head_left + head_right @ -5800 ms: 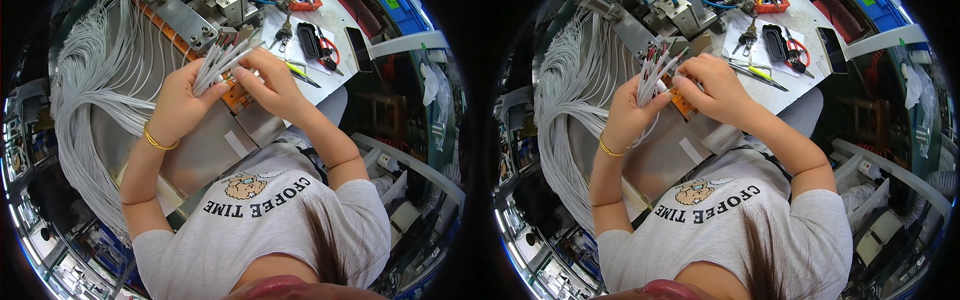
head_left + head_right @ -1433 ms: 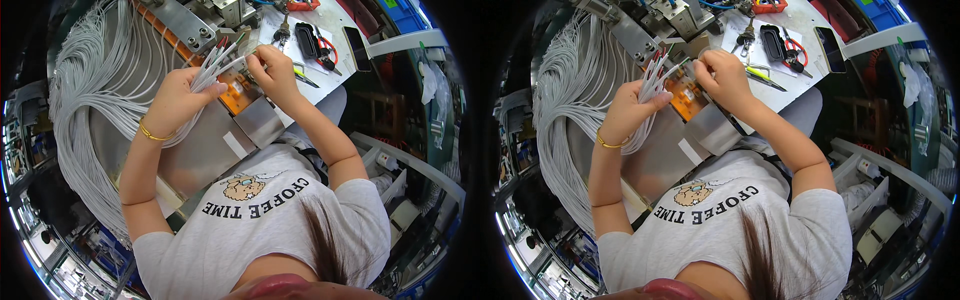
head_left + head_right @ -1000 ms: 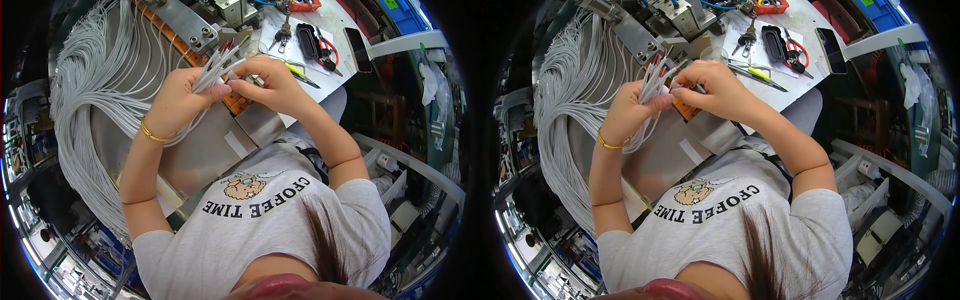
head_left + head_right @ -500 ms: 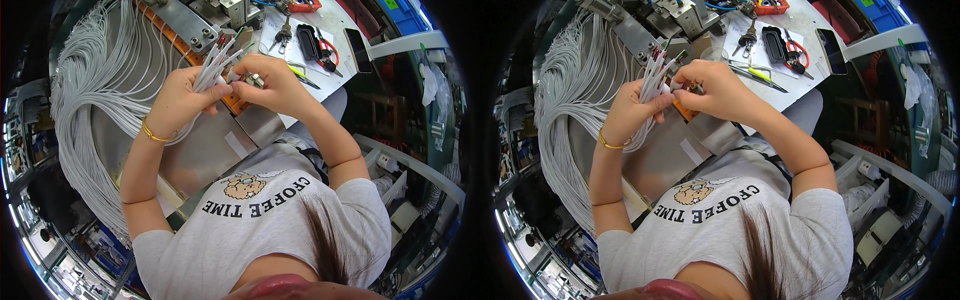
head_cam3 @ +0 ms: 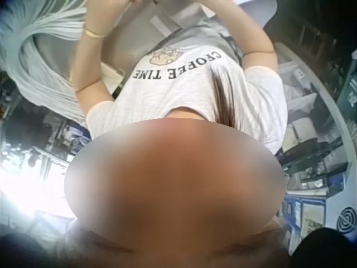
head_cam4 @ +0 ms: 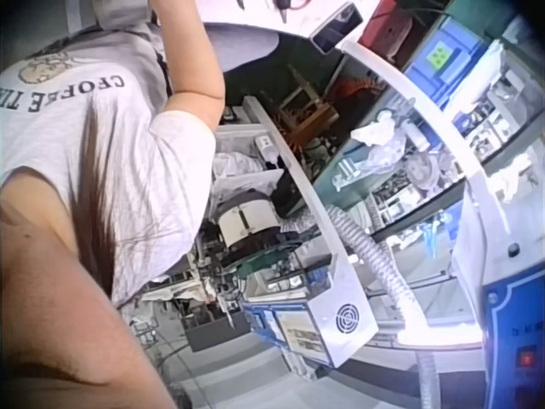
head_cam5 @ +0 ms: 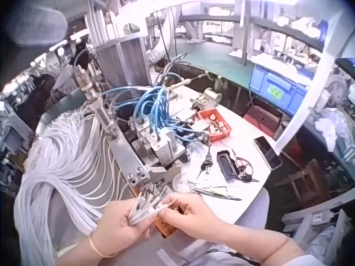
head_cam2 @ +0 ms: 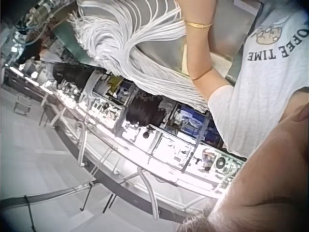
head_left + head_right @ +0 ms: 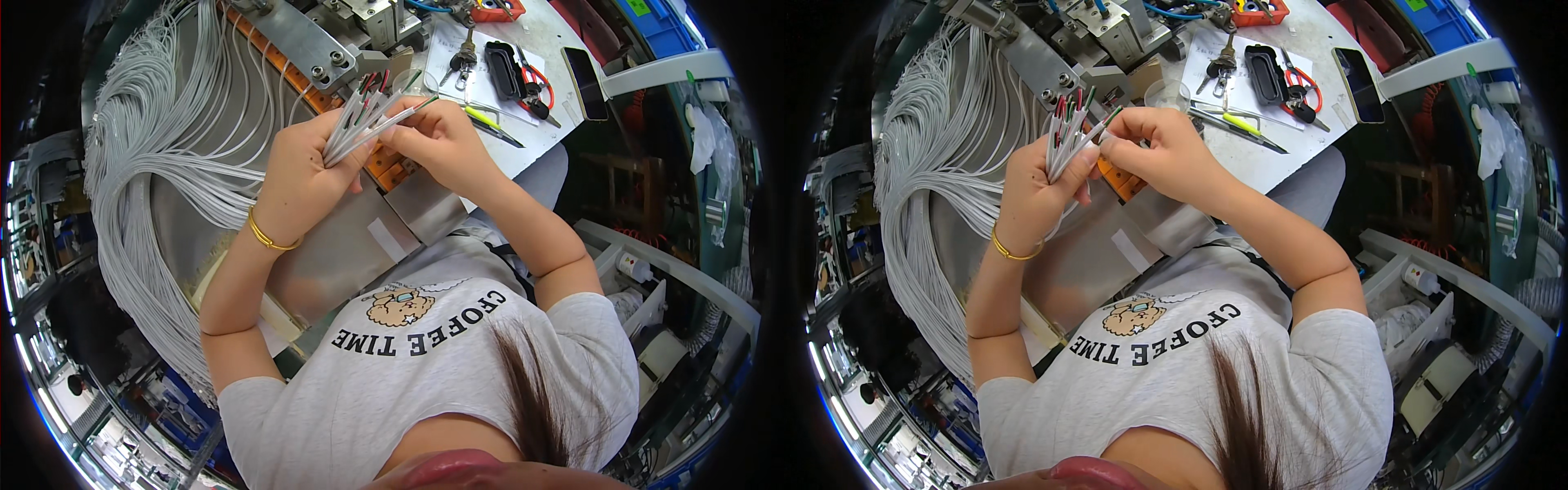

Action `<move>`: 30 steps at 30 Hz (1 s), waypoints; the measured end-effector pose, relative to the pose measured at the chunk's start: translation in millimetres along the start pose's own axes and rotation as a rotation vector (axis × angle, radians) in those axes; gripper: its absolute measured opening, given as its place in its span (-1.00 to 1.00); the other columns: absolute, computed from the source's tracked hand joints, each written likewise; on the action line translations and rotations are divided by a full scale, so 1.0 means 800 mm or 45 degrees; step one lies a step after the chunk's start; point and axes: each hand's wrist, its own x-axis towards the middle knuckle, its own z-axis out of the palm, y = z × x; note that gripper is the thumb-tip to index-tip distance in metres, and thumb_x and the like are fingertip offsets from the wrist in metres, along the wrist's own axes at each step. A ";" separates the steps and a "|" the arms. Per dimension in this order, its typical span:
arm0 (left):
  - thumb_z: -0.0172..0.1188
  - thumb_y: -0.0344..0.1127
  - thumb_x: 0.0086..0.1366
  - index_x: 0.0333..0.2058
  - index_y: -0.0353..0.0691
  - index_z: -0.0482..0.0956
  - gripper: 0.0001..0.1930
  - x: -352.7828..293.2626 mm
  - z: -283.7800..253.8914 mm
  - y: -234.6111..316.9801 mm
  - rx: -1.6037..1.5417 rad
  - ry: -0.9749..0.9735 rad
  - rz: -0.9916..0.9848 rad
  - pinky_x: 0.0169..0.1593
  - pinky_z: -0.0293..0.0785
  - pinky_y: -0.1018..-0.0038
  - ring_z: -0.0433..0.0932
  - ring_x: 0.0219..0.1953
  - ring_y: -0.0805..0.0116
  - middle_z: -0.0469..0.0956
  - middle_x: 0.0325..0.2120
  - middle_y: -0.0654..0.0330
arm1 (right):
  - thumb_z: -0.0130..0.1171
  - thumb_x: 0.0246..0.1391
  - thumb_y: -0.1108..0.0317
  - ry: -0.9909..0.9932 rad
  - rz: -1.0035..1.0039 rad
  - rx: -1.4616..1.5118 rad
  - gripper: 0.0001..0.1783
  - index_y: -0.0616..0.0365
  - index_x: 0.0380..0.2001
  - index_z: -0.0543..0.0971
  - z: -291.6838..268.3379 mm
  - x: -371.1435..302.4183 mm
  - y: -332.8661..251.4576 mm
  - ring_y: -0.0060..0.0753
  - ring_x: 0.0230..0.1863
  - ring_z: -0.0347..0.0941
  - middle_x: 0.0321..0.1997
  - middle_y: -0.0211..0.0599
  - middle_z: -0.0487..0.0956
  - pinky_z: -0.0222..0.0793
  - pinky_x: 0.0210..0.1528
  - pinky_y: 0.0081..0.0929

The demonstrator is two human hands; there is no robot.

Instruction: The person inserts the ends of cables into a machine fixture by hand to process and attach connectors, then repeats the process on the remaining cables in the bundle.

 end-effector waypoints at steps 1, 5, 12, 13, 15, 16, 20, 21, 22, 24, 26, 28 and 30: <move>0.12 -0.39 0.22 -0.30 -0.33 0.52 -0.87 0.000 0.001 0.000 0.013 0.008 0.025 -0.58 0.29 0.66 0.38 -0.68 0.63 0.44 -0.65 0.35 | 0.10 0.06 0.40 0.006 0.012 0.139 -0.84 0.30 -0.45 0.50 0.001 0.001 0.002 -0.71 -0.42 0.37 -0.49 -0.46 0.49 0.30 -0.37 -0.68; 0.11 -0.40 0.22 -0.31 -0.33 0.52 -0.87 0.000 0.002 -0.005 -0.050 0.076 0.024 -0.58 0.29 0.65 0.38 -0.68 0.62 0.43 -0.65 0.35 | 0.07 0.08 0.38 -0.072 0.036 -0.327 -0.84 0.29 -0.42 0.51 -0.001 -0.007 -0.015 -0.71 -0.42 0.35 -0.44 -0.42 0.50 0.26 -0.37 -0.70; 0.13 -0.34 0.21 -0.34 -0.35 0.51 -0.83 0.003 -0.002 -0.001 -0.093 -0.016 -0.116 -0.58 0.27 0.63 0.35 -0.68 0.62 0.43 -0.65 0.33 | 0.02 0.13 0.34 0.014 -0.272 -0.361 -0.81 0.28 -0.40 0.47 0.000 0.001 0.000 -0.56 -0.37 0.37 -0.38 -0.31 0.49 0.26 -0.32 -0.63; 0.14 -0.33 0.21 -0.36 -0.36 0.51 -0.82 0.004 -0.005 -0.002 -0.109 -0.067 -0.178 -0.58 0.26 0.62 0.35 -0.67 0.61 0.43 -0.65 0.33 | 0.01 0.14 0.32 -0.016 -0.369 -0.415 -0.80 0.27 -0.40 0.46 0.000 0.002 0.001 -0.51 -0.37 0.36 -0.38 -0.29 0.47 0.26 -0.32 -0.60; 0.14 -0.31 0.21 -0.37 -0.35 0.52 -0.82 0.007 -0.017 -0.008 0.068 -0.018 -0.074 -0.56 0.26 0.58 0.35 -0.66 0.59 0.43 -0.65 0.32 | 0.01 0.14 0.32 0.026 -0.364 -0.507 -0.79 0.27 -0.41 0.45 -0.008 0.003 0.003 -0.45 -0.38 0.35 -0.41 -0.27 0.45 0.25 -0.32 -0.55; 0.15 -0.30 0.21 -0.39 -0.35 0.52 -0.81 0.008 -0.023 -0.012 0.247 0.031 0.033 -0.55 0.26 0.55 0.35 -0.65 0.57 0.42 -0.66 0.32 | 0.00 0.14 0.31 0.070 -0.361 -0.599 -0.79 0.27 -0.41 0.44 -0.014 0.003 0.005 -0.38 -0.39 0.34 -0.44 -0.25 0.43 0.25 -0.33 -0.50; 0.14 -0.30 0.19 -0.41 -0.34 0.52 -0.81 0.005 -0.024 -0.001 0.419 0.175 0.008 -0.50 0.29 0.44 0.40 -0.62 0.38 0.43 -0.67 0.22 | 0.03 0.08 0.31 0.189 -0.356 -0.767 -0.80 0.24 -0.48 0.43 -0.024 0.010 0.027 -0.18 -0.38 0.37 -0.50 -0.18 0.43 0.25 -0.34 -0.33; 0.13 -0.30 0.18 -0.41 -0.34 0.52 -0.82 0.005 -0.023 0.001 0.416 0.222 -0.058 -0.48 0.30 0.39 0.42 -0.62 0.30 0.44 -0.67 0.17 | 0.04 0.04 0.31 0.227 -0.356 -0.805 -0.81 0.22 -0.51 0.43 -0.026 0.011 0.032 -0.11 -0.37 0.39 -0.52 -0.15 0.45 0.26 -0.35 -0.27; 0.13 -0.30 0.18 -0.41 -0.34 0.52 -0.82 0.006 -0.020 -0.001 0.415 0.219 -0.057 -0.48 0.30 0.39 0.42 -0.62 0.30 0.44 -0.67 0.17 | 0.04 0.04 0.31 0.229 -0.354 -0.806 -0.81 0.22 -0.51 0.43 -0.028 0.011 0.034 -0.11 -0.37 0.39 -0.52 -0.15 0.45 0.26 -0.35 -0.27; 0.11 -0.33 0.16 -0.39 -0.33 0.52 -0.84 0.007 -0.011 -0.012 0.571 0.101 -0.068 -0.44 0.32 0.34 0.44 -0.58 0.12 0.45 -0.64 0.05 | 0.03 0.07 0.33 0.159 -0.359 -0.868 -0.83 0.24 -0.42 0.43 -0.031 0.013 0.036 -0.11 -0.38 0.35 -0.50 -0.14 0.41 0.24 -0.32 -0.29; 0.10 -0.34 0.15 -0.37 -0.33 0.52 -0.84 0.007 -0.009 -0.015 0.648 0.040 -0.074 -0.43 0.33 0.31 0.45 -0.56 0.04 0.45 -0.63 -0.01 | 0.03 0.09 0.34 0.125 -0.359 -0.898 -0.83 0.25 -0.38 0.43 -0.031 0.013 0.036 -0.12 -0.39 0.34 -0.49 -0.14 0.40 0.23 -0.31 -0.30; 0.08 -0.36 0.12 -0.36 -0.34 0.51 -0.83 0.008 -0.008 -0.016 0.712 0.007 -0.023 -0.38 0.35 0.28 0.46 -0.49 -0.05 0.46 -0.57 -0.10 | 0.04 0.07 0.34 0.124 -0.362 -0.909 -0.83 0.23 -0.34 0.43 -0.031 0.013 0.034 -0.13 -0.38 0.35 -0.49 -0.14 0.40 0.24 -0.31 -0.30; 0.08 -0.37 0.11 -0.35 -0.35 0.51 -0.83 0.008 -0.007 -0.017 0.743 -0.013 0.003 -0.36 0.36 0.26 0.46 -0.46 -0.09 0.46 -0.55 -0.14 | 0.04 0.06 0.34 0.124 -0.361 -0.915 -0.83 0.22 -0.32 0.43 -0.031 0.013 0.032 -0.13 -0.37 0.35 -0.50 -0.14 0.40 0.24 -0.31 -0.30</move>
